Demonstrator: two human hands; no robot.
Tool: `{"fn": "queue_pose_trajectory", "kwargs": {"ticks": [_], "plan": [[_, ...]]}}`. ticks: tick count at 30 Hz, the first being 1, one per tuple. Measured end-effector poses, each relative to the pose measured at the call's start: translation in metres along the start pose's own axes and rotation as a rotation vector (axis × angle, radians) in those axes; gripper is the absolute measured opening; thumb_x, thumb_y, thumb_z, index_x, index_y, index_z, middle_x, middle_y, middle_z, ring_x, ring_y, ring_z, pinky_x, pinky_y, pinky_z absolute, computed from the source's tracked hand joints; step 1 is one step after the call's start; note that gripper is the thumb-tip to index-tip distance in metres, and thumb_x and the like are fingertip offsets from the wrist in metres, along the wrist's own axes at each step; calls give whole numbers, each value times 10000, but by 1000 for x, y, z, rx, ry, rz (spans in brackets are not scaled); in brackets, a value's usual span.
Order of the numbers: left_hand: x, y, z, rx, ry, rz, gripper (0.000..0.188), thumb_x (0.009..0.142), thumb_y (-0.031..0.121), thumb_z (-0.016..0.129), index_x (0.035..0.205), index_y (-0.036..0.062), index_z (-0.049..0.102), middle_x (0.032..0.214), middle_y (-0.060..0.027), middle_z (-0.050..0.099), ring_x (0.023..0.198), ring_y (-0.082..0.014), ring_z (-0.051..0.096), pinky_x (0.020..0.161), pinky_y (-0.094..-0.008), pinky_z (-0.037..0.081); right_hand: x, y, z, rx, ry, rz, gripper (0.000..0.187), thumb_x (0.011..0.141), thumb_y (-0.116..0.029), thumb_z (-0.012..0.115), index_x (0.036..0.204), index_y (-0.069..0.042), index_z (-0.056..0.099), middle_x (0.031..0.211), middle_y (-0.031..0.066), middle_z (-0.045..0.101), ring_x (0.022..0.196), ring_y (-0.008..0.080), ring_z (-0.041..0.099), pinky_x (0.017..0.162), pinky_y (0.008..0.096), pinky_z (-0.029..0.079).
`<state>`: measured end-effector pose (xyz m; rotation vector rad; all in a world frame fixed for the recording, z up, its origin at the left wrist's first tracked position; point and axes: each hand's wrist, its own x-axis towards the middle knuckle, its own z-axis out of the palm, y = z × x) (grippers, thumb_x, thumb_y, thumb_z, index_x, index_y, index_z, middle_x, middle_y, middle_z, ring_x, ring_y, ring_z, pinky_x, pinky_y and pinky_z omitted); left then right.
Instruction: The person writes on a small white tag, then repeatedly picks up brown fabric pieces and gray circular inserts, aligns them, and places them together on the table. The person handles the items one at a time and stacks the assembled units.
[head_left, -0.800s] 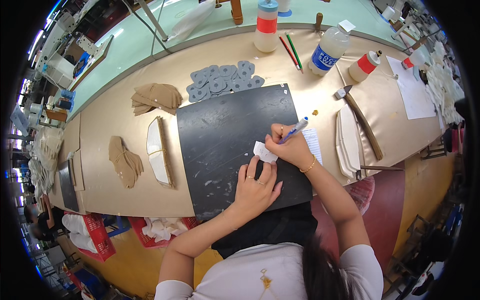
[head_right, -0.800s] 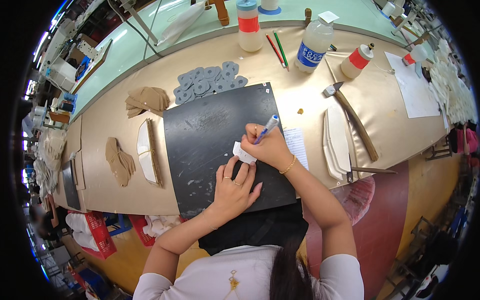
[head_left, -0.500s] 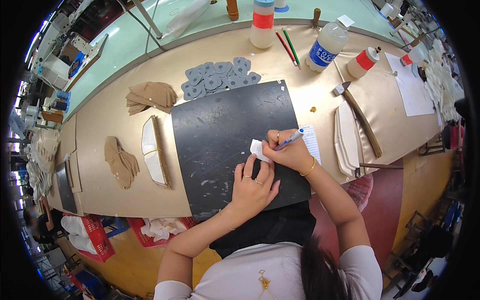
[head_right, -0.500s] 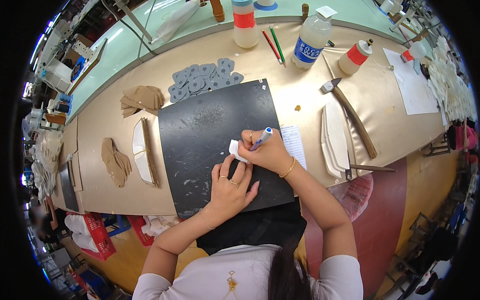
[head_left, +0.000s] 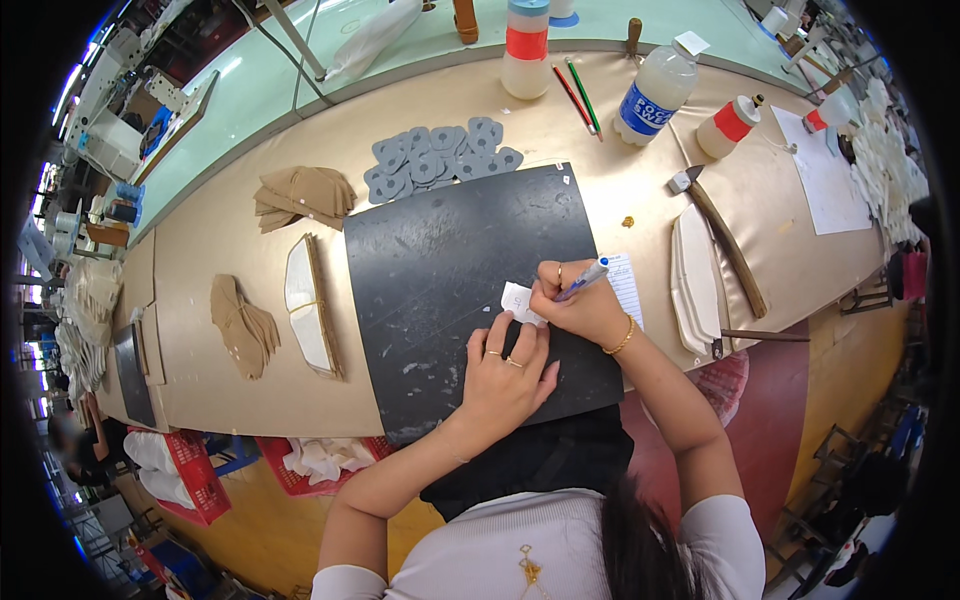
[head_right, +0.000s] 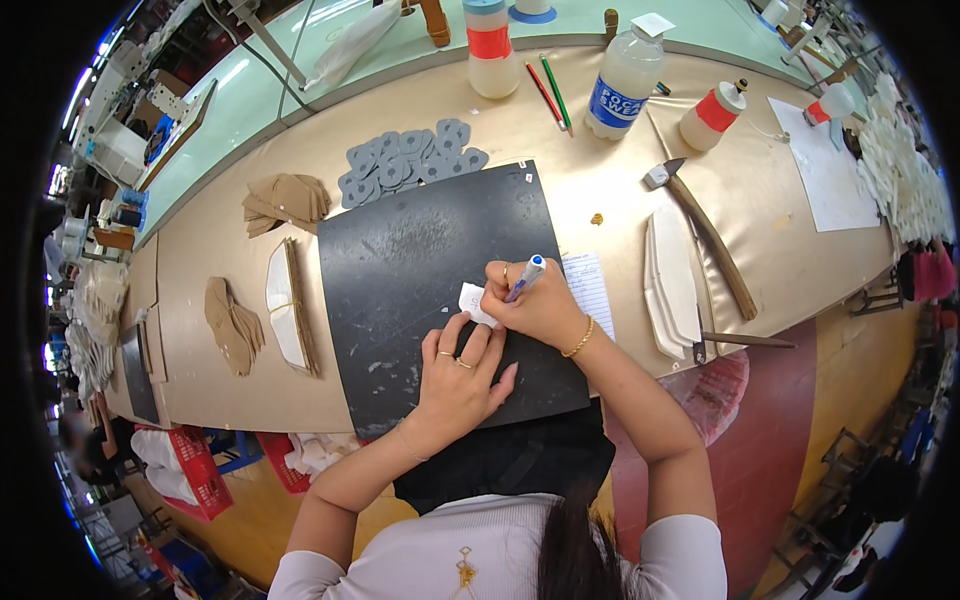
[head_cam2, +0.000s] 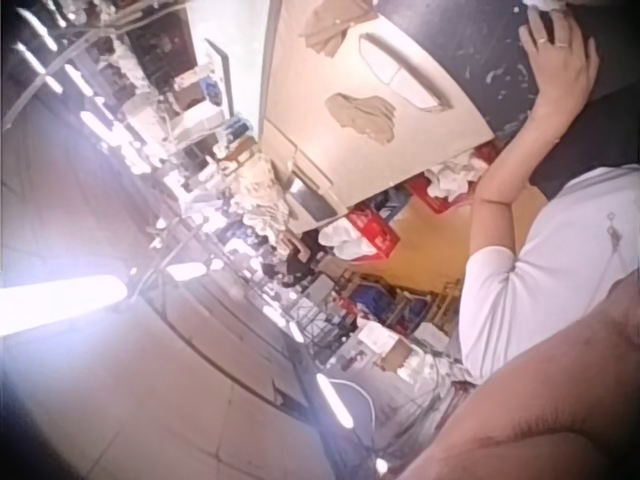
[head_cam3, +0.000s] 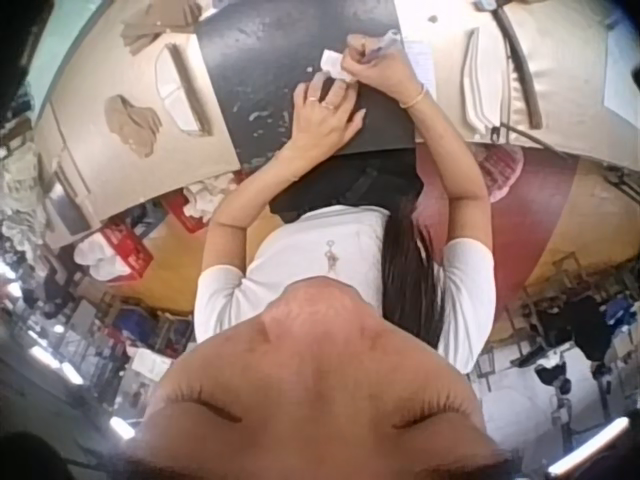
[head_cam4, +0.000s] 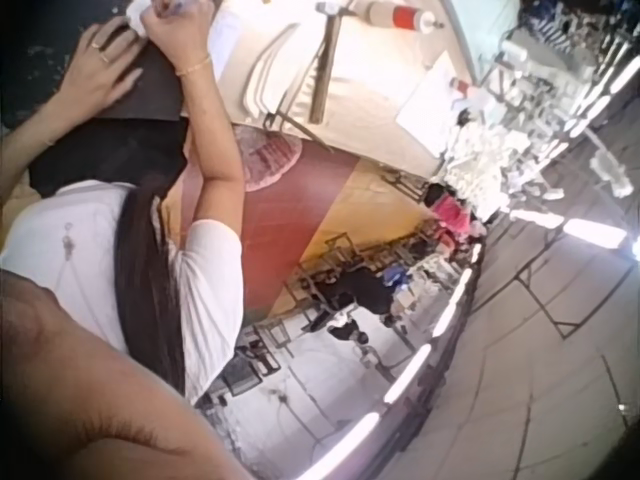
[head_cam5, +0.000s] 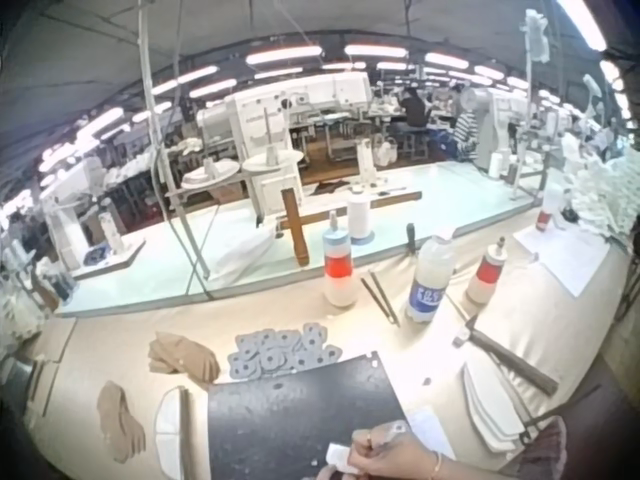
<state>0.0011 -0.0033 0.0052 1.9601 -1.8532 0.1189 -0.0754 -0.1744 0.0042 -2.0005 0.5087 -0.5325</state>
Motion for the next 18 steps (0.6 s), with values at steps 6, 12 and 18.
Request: {"fn": "queue_pose_trajectory", "kwargs": {"ticks": [6,12,18], "plan": [[20,-30,-13,-265,-85,6,443,808,147,777,1218,32,654,1114,-106,555,1030,-289,552,877,-400,450,1,5,-3,84,31,32,315,798,-74,670,632,-44,403,539,32,478,486,112,472,490,283,397],[47,-64,-23,-318,-181,-109,463,779,225,821,1186,51,684,1059,-92,558,968,-278,541,876,-386,457,-1,15,-2,369,153,183,377,859,-75,673,647,-72,362,575,-32,328,562,52,317,502,273,314],[45,-73,-18,-380,-119,-95,339,791,222,815,1081,80,712,1039,-66,600,988,-266,561,895,-382,449,-1,17,-5,484,197,209,372,863,-36,671,644,-88,375,588,-52,377,569,35,343,502,258,317]]}}
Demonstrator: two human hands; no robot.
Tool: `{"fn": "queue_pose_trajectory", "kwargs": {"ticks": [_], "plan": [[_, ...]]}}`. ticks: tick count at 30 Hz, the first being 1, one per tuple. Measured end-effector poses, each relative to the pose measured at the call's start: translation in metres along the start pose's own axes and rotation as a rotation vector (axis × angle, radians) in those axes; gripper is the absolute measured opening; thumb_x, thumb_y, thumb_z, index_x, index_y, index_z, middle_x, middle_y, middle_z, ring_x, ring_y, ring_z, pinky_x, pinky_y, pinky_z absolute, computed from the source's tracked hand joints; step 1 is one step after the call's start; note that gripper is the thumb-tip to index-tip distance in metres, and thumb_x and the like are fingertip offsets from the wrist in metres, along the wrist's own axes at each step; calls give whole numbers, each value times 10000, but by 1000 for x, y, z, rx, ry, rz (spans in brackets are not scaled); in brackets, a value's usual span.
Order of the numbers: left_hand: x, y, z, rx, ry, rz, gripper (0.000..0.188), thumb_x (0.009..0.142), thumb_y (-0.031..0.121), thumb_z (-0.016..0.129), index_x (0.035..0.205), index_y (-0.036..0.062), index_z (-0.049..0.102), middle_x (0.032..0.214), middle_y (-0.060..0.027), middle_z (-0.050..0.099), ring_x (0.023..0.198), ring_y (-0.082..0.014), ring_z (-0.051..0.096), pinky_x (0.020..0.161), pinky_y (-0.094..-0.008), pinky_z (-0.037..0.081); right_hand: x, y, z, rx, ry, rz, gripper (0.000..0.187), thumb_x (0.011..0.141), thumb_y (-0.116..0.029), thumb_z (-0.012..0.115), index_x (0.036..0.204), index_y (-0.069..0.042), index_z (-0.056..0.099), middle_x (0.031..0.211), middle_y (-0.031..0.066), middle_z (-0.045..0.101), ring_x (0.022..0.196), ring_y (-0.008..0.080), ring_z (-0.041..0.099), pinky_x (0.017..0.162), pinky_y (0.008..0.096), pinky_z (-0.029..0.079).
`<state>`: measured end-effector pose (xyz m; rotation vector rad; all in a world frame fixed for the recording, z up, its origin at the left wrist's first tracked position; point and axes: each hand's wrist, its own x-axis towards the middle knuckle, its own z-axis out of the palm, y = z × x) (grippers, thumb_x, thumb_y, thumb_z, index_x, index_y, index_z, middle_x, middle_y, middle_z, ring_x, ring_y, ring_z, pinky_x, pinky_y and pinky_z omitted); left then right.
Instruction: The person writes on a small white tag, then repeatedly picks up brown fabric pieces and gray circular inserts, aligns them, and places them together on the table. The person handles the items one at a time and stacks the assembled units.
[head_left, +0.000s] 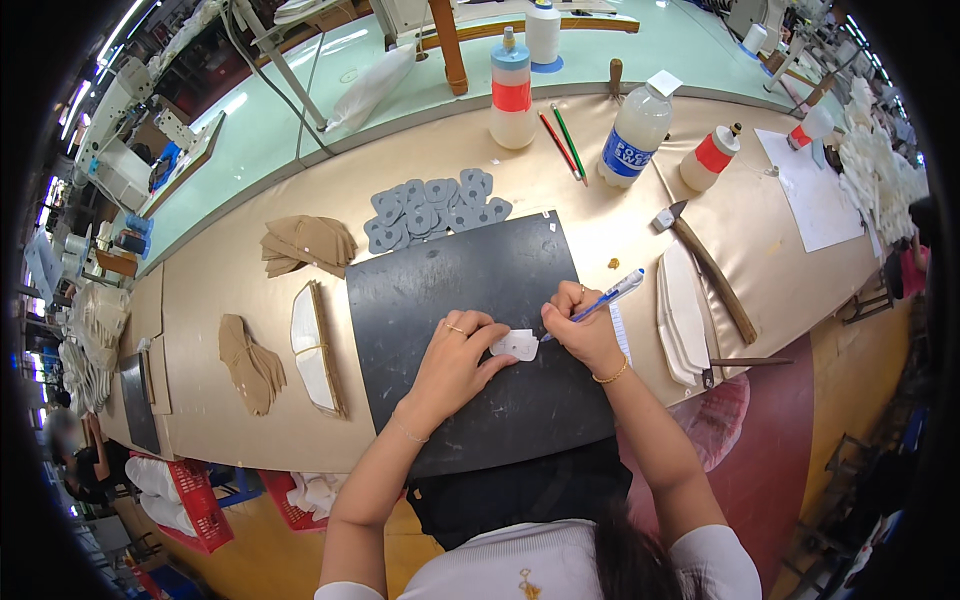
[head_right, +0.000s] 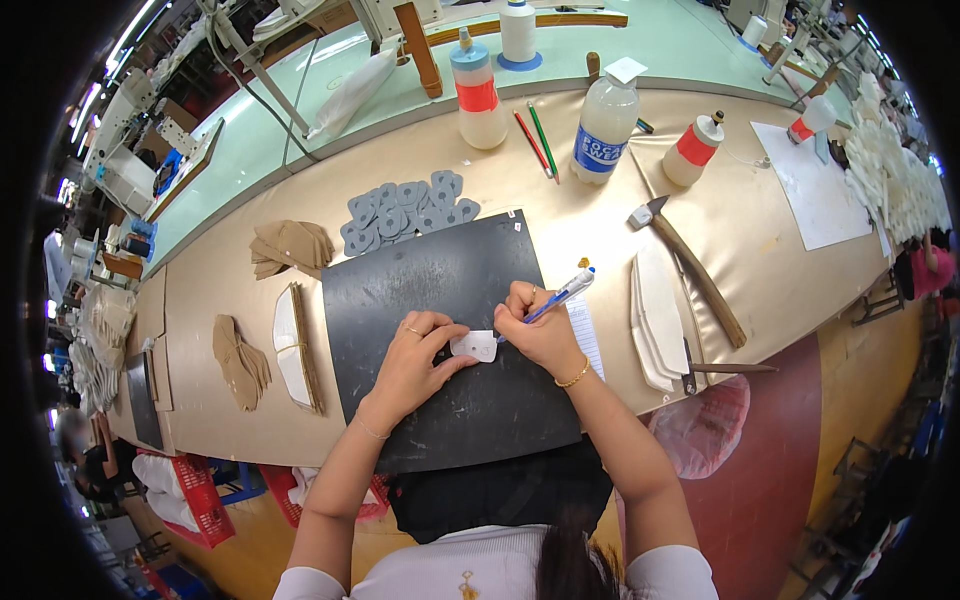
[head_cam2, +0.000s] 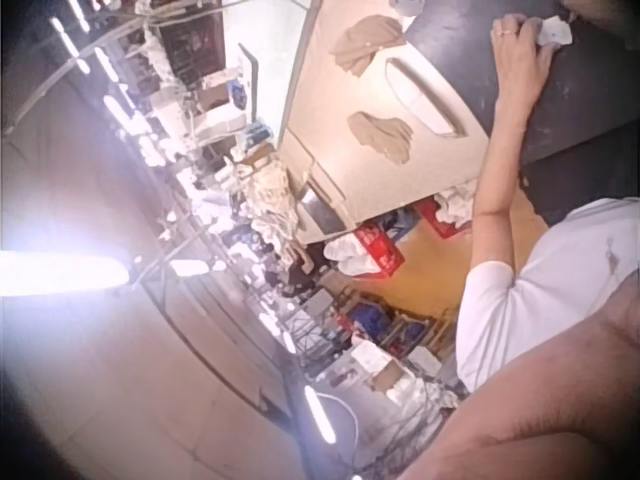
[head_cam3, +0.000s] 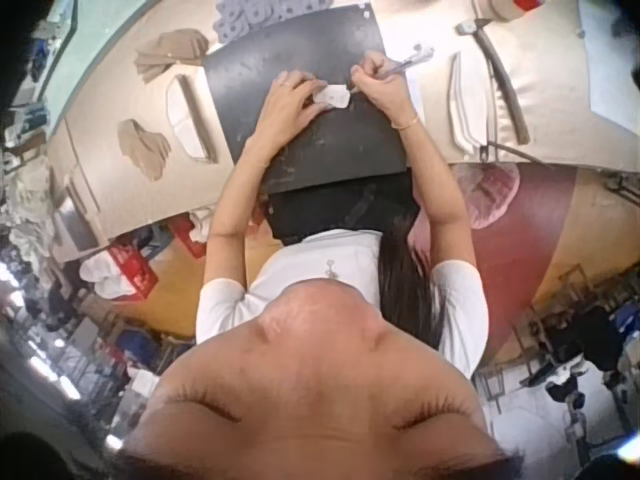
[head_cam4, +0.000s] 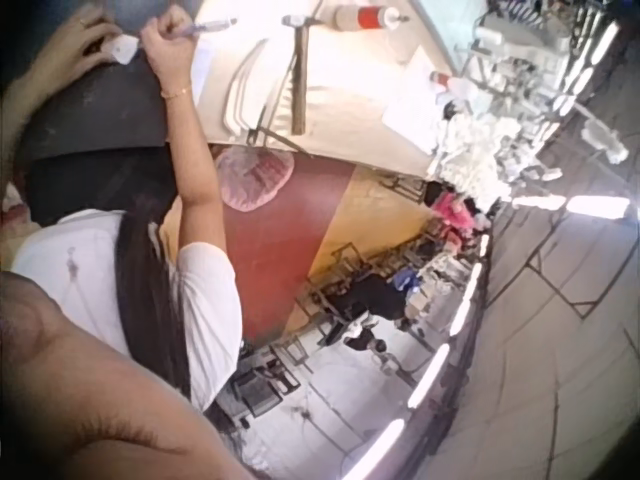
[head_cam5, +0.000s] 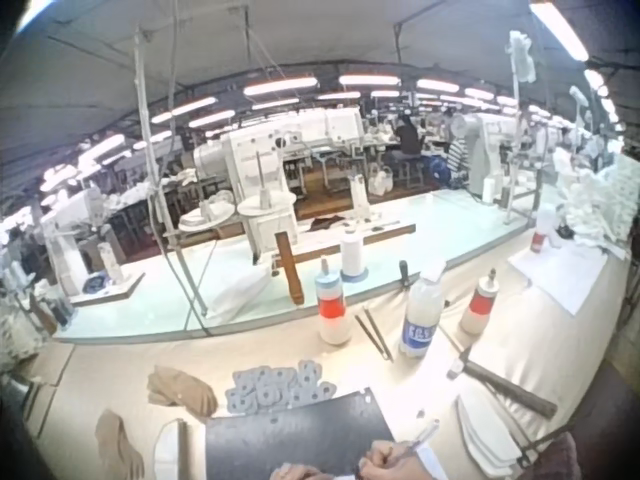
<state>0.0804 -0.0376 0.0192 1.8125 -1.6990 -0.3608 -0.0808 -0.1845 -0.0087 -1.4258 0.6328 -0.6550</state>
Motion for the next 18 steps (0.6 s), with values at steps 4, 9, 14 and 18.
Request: {"fn": "queue_pose_trajectory", "kwargs": {"ticks": [4,9,14,18], "plan": [[-2,-8,5,-118,93,-18,235,808,172,806,1001,63,727,999,-67,642,940,-253,600,838,-364,485,-1,-3,0,113,20,6,376,895,-49,676,657,-94,388,595,-55,412,570,26,372,499,244,325],[7,-8,-7,-477,155,-330,160,852,123,785,954,7,743,896,-41,687,786,-124,601,697,-277,467,-2,-4,0,133,56,15,371,920,-71,682,677,-97,403,598,-49,439,564,20,380,501,230,330],[56,-18,-18,-491,233,-465,197,894,149,756,979,-28,744,783,-39,706,723,-72,583,645,-240,455,0,-3,-1,121,34,1,367,927,-78,679,679,-98,409,609,-45,446,557,24,386,508,228,340],[103,-35,-5,-474,315,-442,281,892,190,761,1079,-18,732,919,-81,714,840,-149,634,747,-289,491,-1,-3,1,101,25,-13,367,933,-94,683,683,-96,414,613,-41,454,556,28,390,512,229,347]]}}
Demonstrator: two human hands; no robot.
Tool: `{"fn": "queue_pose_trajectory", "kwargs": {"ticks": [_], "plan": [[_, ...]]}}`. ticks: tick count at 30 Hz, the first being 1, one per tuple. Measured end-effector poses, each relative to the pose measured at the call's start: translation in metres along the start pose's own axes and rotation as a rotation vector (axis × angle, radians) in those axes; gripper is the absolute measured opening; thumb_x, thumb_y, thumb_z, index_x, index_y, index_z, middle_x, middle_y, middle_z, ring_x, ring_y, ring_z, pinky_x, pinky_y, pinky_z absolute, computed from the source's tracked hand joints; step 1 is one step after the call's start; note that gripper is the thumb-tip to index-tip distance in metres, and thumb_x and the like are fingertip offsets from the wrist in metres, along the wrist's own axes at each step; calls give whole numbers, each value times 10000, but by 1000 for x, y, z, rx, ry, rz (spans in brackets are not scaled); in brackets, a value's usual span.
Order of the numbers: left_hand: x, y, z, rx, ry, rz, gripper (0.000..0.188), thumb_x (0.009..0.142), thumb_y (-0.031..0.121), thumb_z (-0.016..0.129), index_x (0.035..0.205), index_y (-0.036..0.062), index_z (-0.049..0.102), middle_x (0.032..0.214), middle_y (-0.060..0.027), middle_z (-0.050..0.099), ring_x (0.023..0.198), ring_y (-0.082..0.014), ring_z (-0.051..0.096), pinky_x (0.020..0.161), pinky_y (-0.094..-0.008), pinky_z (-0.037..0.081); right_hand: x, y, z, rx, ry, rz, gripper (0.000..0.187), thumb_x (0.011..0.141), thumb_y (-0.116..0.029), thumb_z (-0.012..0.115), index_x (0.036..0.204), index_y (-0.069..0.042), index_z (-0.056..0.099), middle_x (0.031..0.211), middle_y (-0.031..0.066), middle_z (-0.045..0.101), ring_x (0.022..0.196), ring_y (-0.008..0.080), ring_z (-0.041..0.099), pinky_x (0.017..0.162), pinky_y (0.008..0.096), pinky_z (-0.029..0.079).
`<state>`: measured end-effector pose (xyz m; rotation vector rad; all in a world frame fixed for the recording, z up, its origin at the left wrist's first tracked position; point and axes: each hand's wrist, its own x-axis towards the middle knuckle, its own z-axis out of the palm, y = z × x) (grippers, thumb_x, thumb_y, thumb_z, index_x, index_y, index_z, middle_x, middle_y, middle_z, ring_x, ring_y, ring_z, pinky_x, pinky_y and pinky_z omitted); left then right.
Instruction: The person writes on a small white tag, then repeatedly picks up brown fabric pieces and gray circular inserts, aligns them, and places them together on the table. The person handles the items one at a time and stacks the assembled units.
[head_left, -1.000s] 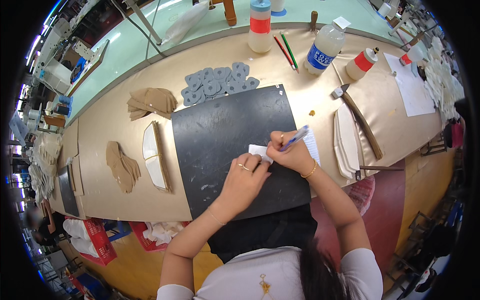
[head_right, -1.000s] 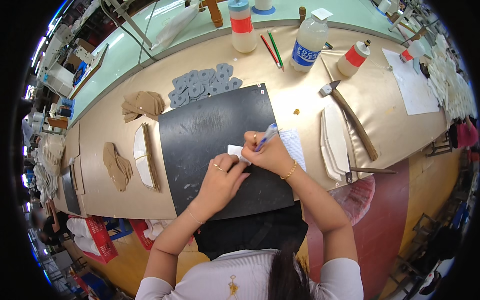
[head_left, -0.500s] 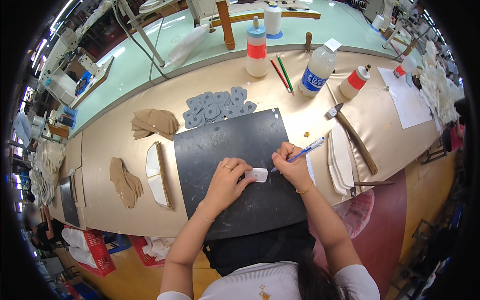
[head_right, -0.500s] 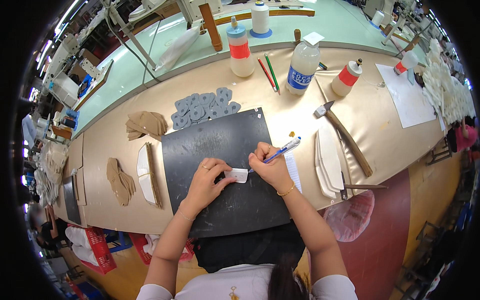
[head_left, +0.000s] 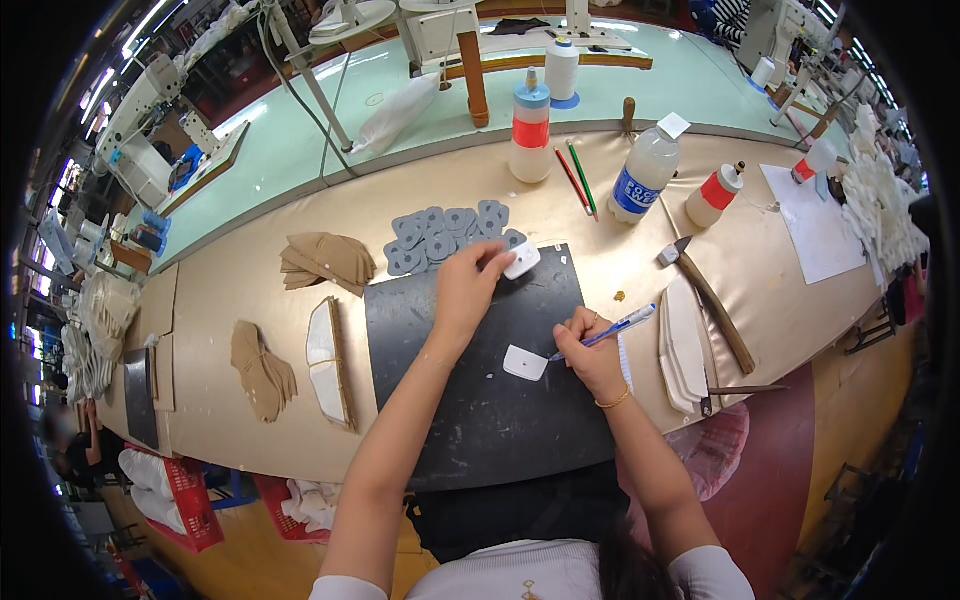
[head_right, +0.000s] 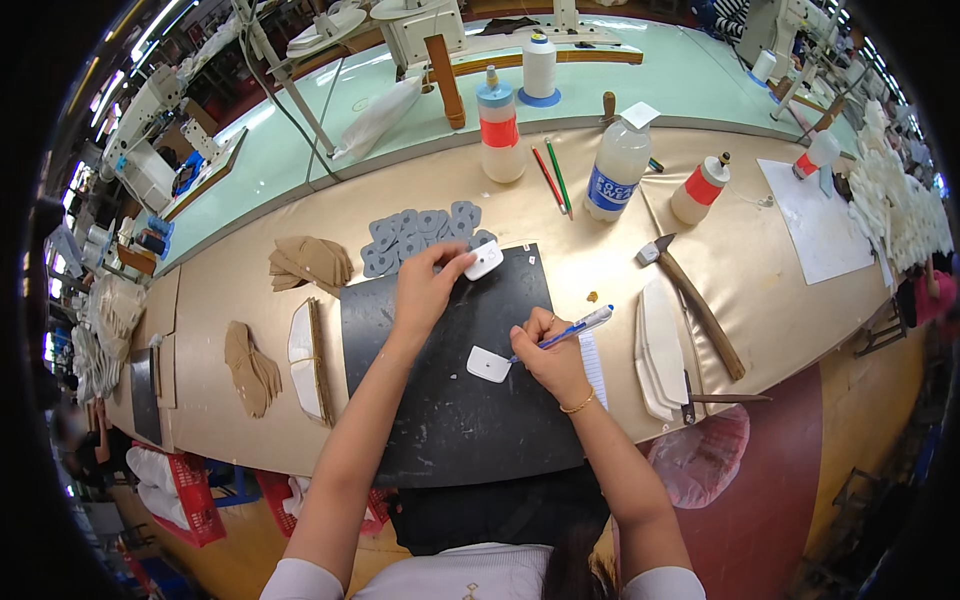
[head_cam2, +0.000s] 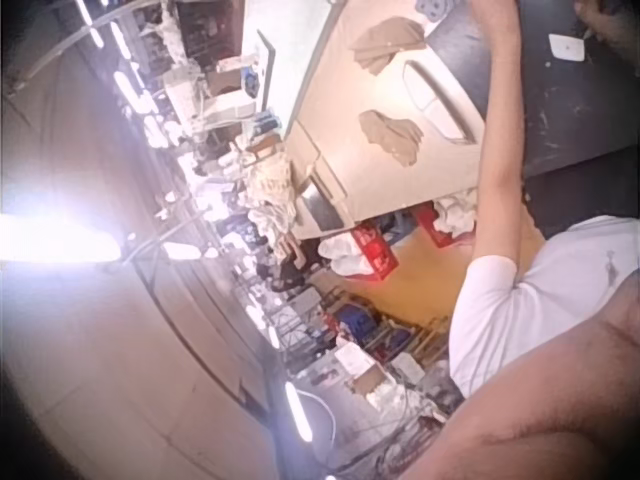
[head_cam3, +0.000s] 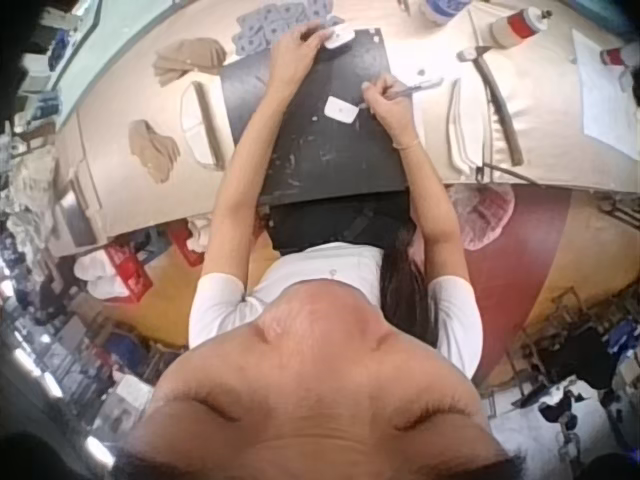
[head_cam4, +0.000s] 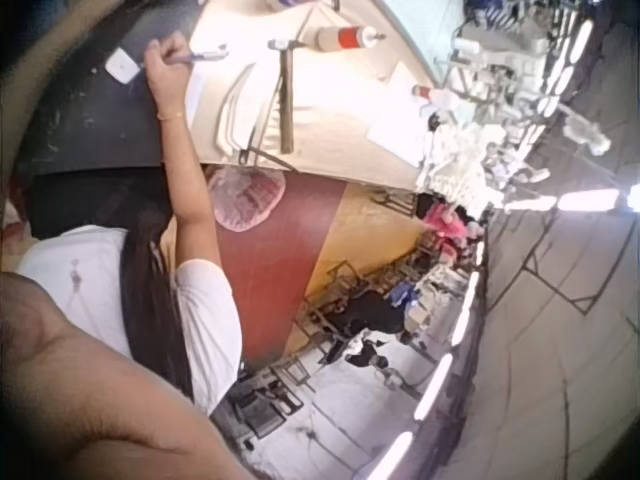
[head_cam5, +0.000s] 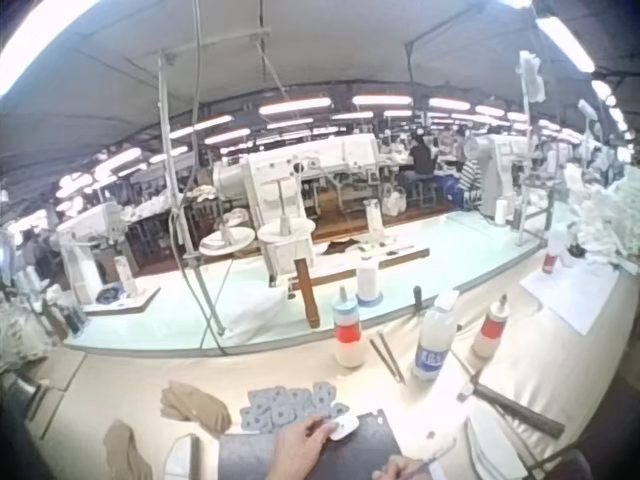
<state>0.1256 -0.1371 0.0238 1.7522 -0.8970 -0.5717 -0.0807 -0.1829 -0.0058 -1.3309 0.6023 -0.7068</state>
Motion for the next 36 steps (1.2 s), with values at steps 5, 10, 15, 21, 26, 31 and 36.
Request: {"fn": "queue_pose_trajectory", "kwargs": {"ticks": [5,10,15,21,26,31,36], "plan": [[-32,11,3,367,62,402,368,851,180,771,1173,24,685,1183,-145,623,1110,-325,580,918,-409,457,3,-5,0,38,68,20,366,919,-130,731,694,-96,444,622,-39,473,570,29,410,515,227,353],[-145,6,-10,587,-179,673,439,798,179,783,1185,13,660,1232,-148,609,1172,-326,573,964,-465,453,12,-4,10,-175,58,50,464,812,-259,876,659,-96,470,608,-35,502,556,43,430,499,236,359],[-163,-11,0,704,-233,672,500,839,251,755,1246,-16,640,1282,-156,595,1245,-316,549,1043,-457,435,19,-17,35,-426,-116,24,460,805,-245,850,623,-53,475,543,12,507,515,64,470,476,258,368],[-162,-14,2,703,-241,658,492,862,271,739,1258,-5,643,1298,-145,592,1260,-305,542,1049,-453,430,22,0,37,-510,-142,-76,404,861,-215,766,660,-47,458,558,3,458,528,61,421,483,278,352],[-163,-13,2,702,-212,665,495,860,266,739,1264,-1,642,1301,-143,592,1259,-301,544,1051,-453,429,21,3,38,-607,-171,-133,361,860,-169,736,662,-47,460,560,8,462,520,71,413,485,276,356],[-164,-13,3,687,-218,648,499,850,266,745,1263,5,644,1314,-140,574,1262,-309,526,1044,-463,418,23,5,38,-604,-109,-207,291,811,-92,709,644,-56,472,520,30,507,443,113,502,448,290,412],[-165,-13,3,707,-196,648,495,838,267,751,1256,21,651,1313,-128,562,1267,-327,504,1027,-486,409,22,3,38,-594,-127,-215,295,806,-84,709,646,-54,464,516,29,490,453,116,484,457,293,407]]}}
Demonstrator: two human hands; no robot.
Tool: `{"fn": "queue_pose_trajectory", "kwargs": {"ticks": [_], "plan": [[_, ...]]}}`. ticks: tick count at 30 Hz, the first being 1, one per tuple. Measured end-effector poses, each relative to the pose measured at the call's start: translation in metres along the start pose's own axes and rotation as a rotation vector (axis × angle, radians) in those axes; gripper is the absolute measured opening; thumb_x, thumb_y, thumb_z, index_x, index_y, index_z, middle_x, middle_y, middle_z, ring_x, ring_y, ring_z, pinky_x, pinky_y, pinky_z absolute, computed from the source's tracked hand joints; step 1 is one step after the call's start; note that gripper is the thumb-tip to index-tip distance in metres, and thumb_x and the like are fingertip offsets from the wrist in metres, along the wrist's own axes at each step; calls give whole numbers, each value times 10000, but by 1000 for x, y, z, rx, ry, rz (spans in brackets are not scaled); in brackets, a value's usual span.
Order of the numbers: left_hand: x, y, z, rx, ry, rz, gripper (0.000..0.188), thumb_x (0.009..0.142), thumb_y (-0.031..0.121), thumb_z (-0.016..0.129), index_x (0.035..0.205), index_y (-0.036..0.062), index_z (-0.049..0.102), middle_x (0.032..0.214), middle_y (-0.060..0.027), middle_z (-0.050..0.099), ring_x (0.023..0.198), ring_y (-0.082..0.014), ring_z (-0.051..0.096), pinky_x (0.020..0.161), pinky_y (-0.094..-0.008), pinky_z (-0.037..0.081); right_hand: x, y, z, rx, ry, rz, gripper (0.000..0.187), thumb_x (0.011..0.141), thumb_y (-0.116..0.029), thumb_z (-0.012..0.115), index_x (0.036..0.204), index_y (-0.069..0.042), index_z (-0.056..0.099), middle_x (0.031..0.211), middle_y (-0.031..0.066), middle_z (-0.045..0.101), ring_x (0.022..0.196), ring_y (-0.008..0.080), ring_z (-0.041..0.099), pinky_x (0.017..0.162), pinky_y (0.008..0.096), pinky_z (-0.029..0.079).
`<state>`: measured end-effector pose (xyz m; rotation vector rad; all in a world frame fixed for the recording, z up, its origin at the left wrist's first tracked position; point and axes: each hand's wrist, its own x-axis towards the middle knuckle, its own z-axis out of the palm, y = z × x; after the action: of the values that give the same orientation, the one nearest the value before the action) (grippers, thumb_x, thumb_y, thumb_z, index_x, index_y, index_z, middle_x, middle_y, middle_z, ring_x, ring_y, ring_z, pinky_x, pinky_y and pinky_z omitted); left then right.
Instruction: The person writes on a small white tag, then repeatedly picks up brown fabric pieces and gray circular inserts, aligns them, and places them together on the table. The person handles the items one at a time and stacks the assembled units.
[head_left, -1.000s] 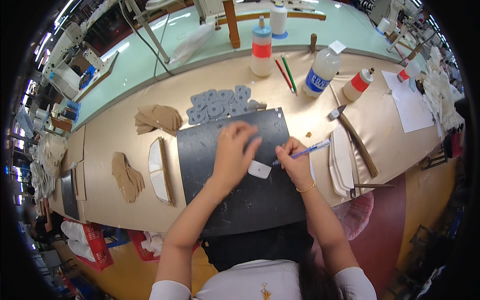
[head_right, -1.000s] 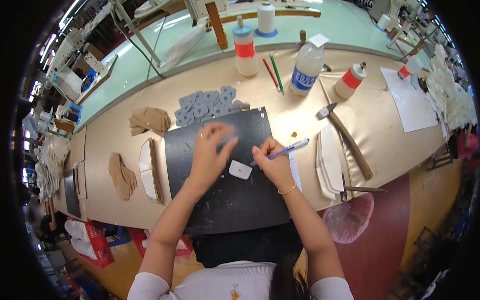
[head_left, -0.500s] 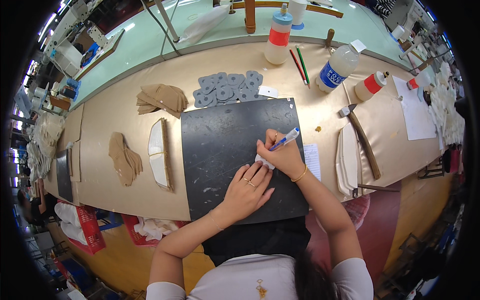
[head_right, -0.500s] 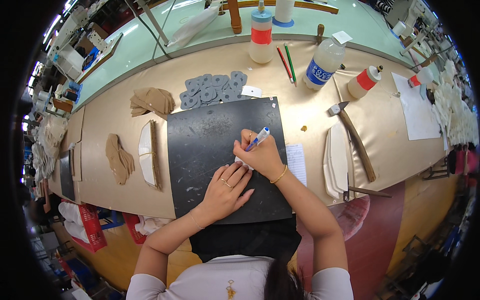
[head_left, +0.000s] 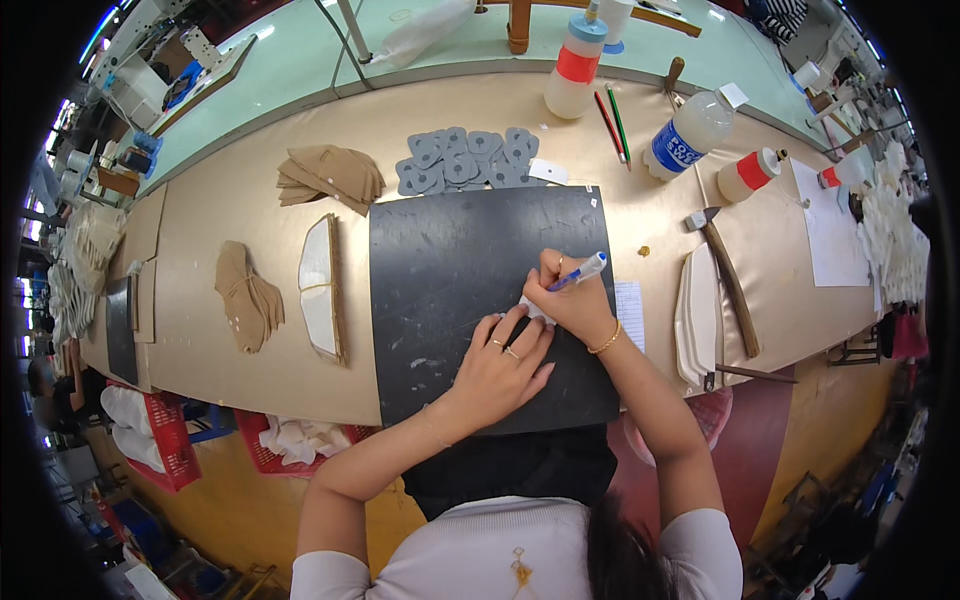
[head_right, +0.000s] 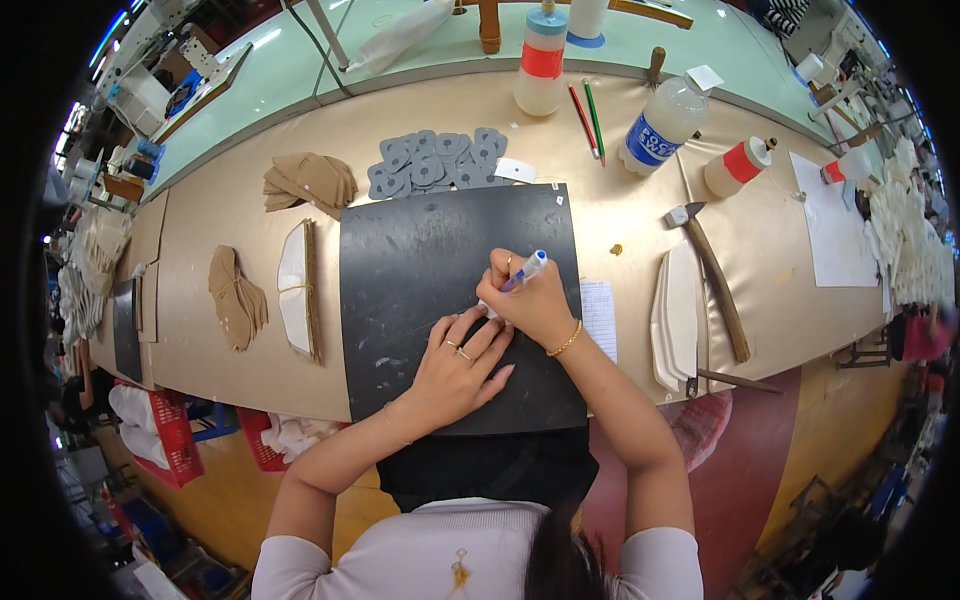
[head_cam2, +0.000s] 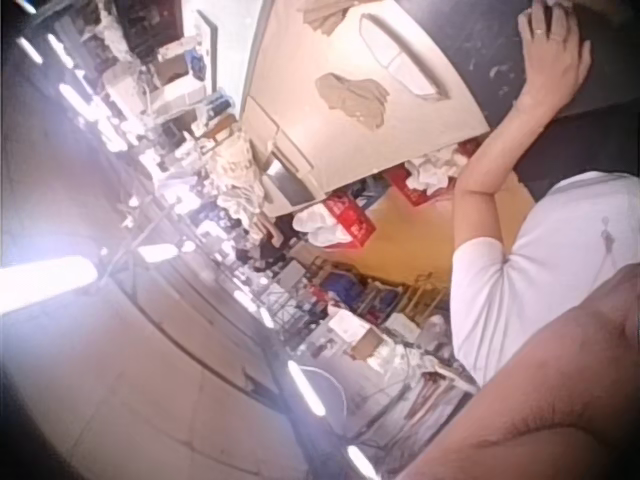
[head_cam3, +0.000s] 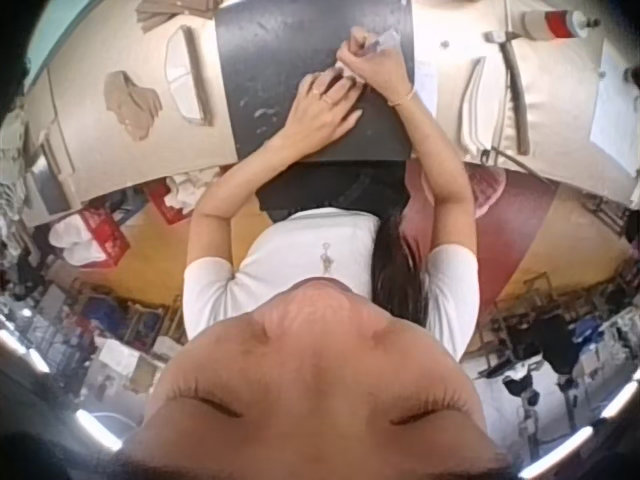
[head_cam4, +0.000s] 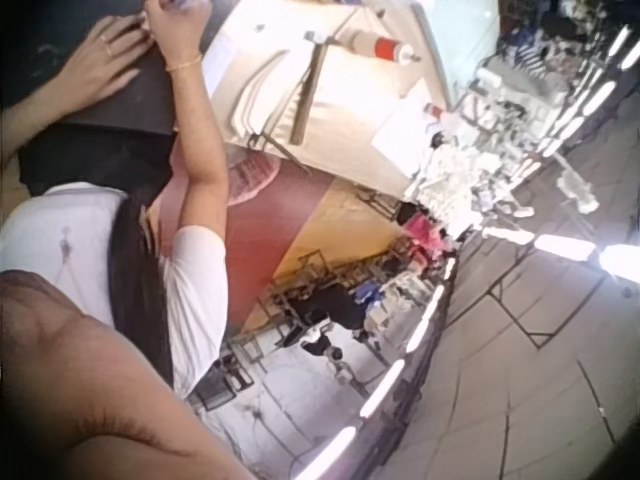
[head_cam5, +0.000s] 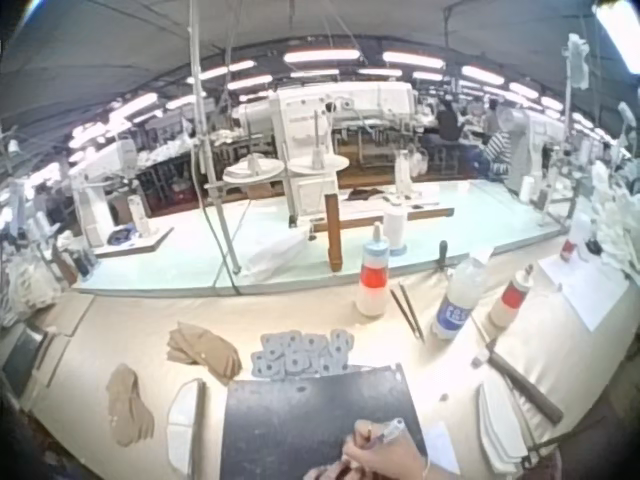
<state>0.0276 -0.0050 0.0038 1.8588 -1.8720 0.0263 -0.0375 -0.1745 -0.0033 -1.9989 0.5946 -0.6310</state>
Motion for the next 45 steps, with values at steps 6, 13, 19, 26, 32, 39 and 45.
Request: {"fn": "queue_pose_trajectory", "kwargs": {"ticks": [6,13,19,26,32,39,45], "plan": [[0,-1,3,2,0,3,491,837,269,750,1254,28,652,1295,-119,566,1268,-329,502,1017,-497,409,2,0,1,4,23,9,288,798,-85,714,655,-53,466,527,31,504,458,127,494,467,300,419],[1,-1,2,19,-11,11,498,836,271,748,1256,26,645,1289,-112,570,1262,-322,501,1022,-497,402,3,-3,-4,51,-4,34,302,820,-86,689,649,-43,444,540,40,486,480,123,465,481,305,396],[2,-1,1,13,-13,13,499,826,267,750,1248,22,646,1289,-108,571,1264,-320,493,1026,-489,395,-13,-2,-23,55,-3,133,304,815,-85,686,646,-42,436,536,38,445,488,119,416,484,304,386],[2,-1,1,6,-24,6,505,815,266,758,1242,22,648,1283,-106,574,1270,-319,488,1015,-484,394,-16,4,-22,56,-74,37,324,823,-88,699,643,-49,432,543,16,440,507,93,406,482,291,352],[4,0,0,18,-38,8,503,819,265,757,1247,24,646,1277,-107,580,1274,-315,489,1020,-485,390,-12,5,-21,8,4,10,264,763,-86,680,649,-51,444,517,63,478,448,227,492,470,351,406],[4,0,0,10,-41,-1,495,822,263,758,1244,27,649,1275,-106,589,1275,-307,492,1024,-485,386,-11,-1,-23,45,-43,98,308,812,-30,681,662,-45,411,559,7,400,546,66,414,513,276,383],[12,-8,-8,-148,-92,-18,457,822,184,770,1240,40,654,1212,-103,602,1218,-298,520,983,-442,417,-14,14,-21,163,23,11,295,778,-39,670,655,-51,402,543,36,406,484,117,409,474,310,357]]}}
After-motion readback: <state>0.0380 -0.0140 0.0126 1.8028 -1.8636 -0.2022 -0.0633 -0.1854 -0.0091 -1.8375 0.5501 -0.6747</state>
